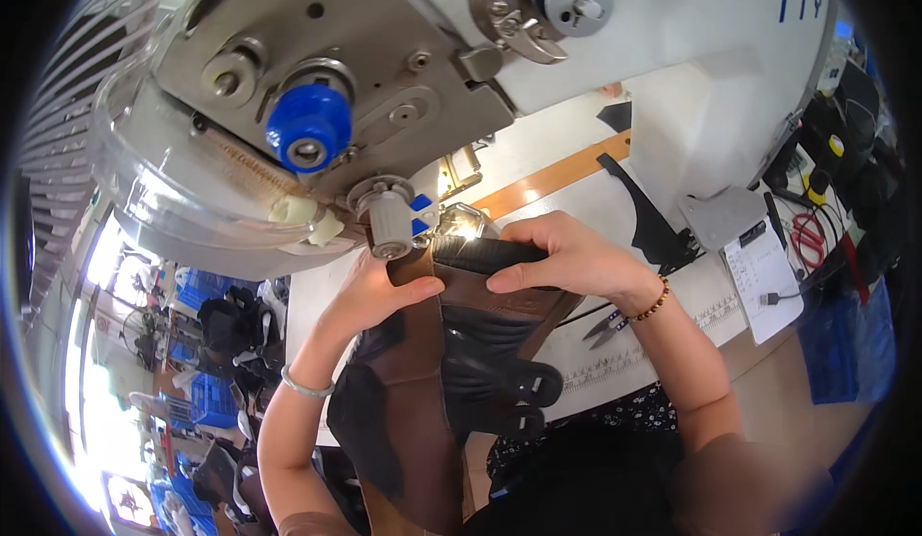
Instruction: The person stitches leather shoe parts using a sewing machine, rethreads and replaces a bobbin after trimming thread with snips, and sews the shoe upper pieces on the machine.
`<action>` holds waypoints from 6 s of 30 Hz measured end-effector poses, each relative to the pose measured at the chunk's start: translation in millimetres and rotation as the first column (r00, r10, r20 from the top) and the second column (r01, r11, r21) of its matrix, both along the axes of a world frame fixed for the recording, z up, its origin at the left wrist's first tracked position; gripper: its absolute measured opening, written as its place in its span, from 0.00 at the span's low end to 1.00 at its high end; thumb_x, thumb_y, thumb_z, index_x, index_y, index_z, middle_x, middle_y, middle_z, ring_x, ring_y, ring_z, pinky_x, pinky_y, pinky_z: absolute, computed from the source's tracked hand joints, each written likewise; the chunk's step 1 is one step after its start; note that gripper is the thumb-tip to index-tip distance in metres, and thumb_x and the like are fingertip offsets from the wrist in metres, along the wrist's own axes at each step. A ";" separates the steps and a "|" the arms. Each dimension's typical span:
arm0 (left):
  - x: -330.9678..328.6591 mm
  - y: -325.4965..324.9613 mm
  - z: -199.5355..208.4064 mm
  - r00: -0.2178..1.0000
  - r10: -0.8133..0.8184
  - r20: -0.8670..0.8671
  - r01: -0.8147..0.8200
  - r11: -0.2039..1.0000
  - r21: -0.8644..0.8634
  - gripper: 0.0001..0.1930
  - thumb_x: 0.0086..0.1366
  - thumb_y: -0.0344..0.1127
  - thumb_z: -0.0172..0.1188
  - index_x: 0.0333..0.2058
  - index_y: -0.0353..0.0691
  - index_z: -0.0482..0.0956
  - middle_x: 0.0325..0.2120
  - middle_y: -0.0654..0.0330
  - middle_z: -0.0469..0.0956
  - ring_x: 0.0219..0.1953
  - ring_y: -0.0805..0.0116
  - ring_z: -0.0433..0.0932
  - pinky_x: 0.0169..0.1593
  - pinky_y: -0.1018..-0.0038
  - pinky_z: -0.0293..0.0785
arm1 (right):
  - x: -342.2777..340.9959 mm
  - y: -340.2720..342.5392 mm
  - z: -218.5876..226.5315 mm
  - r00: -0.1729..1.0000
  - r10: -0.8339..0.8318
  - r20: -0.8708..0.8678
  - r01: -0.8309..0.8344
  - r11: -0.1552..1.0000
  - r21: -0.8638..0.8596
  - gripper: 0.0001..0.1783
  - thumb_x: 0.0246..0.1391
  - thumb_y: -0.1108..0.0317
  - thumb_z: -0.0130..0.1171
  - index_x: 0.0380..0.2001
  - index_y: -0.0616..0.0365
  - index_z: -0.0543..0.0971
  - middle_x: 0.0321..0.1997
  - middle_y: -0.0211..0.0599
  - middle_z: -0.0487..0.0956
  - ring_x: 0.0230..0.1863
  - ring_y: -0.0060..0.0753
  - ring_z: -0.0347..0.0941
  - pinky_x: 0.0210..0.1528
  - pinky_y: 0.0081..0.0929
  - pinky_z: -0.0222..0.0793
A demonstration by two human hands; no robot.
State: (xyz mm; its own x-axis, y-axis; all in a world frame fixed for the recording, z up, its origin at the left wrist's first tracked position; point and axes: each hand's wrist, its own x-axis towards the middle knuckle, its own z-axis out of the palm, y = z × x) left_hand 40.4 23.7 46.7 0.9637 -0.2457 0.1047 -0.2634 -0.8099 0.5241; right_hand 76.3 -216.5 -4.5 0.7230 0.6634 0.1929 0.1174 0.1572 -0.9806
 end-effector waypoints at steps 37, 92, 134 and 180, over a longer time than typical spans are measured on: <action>-6.3 0.0 -16.9 0.996 0.054 0.077 -0.031 0.960 -0.277 0.27 0.47 0.47 0.69 0.37 0.30 0.73 0.29 0.53 0.78 0.33 0.63 0.77 0.40 0.71 0.71 | 53.2 -12.2 17.9 0.966 0.178 0.185 -0.113 0.943 -0.313 0.19 0.43 0.58 0.65 0.33 0.62 0.77 0.28 0.24 0.74 0.31 0.14 0.66 0.35 0.15 0.60; -58.6 -16.6 21.3 0.944 -0.326 0.062 0.301 0.919 0.253 0.35 0.46 0.21 0.52 0.58 0.40 0.60 0.59 0.56 0.58 0.61 0.56 0.57 0.61 0.67 0.57 | -4.4 16.3 -21.7 0.980 -0.034 -0.196 0.081 0.968 0.237 0.12 0.50 0.67 0.60 0.36 0.61 0.74 0.32 0.23 0.74 0.34 0.11 0.66 0.37 0.13 0.63; -48.9 -53.0 -58.3 0.693 0.177 0.699 -0.201 0.978 -0.048 0.29 0.44 0.36 0.64 0.48 0.34 0.70 0.49 0.47 0.68 0.56 0.46 0.63 0.58 0.55 0.58 | -32.2 44.3 -3.0 0.562 -0.585 0.585 0.665 0.740 0.101 0.21 0.50 0.56 0.59 0.13 0.60 0.72 0.08 0.34 0.68 0.10 0.24 0.65 0.13 0.22 0.57; -52.0 -57.7 -46.5 0.721 0.096 0.687 -0.253 0.958 0.131 0.29 0.46 0.37 0.63 0.48 0.32 0.69 0.44 0.45 0.70 0.49 0.45 0.69 0.54 0.56 0.65 | -26.0 62.7 -25.3 0.895 -0.345 -0.283 0.428 0.842 0.328 0.13 0.54 0.67 0.55 0.26 0.68 0.80 0.23 0.25 0.76 0.25 0.09 0.65 0.25 0.11 0.62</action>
State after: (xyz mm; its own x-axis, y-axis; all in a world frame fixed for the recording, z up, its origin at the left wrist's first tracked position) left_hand -11.6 -34.0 0.2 0.6892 -0.1706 0.7042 -0.3228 -0.9424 0.0876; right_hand 50.3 -153.8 -29.7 0.9554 0.2292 0.1864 0.0493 0.4985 -0.8655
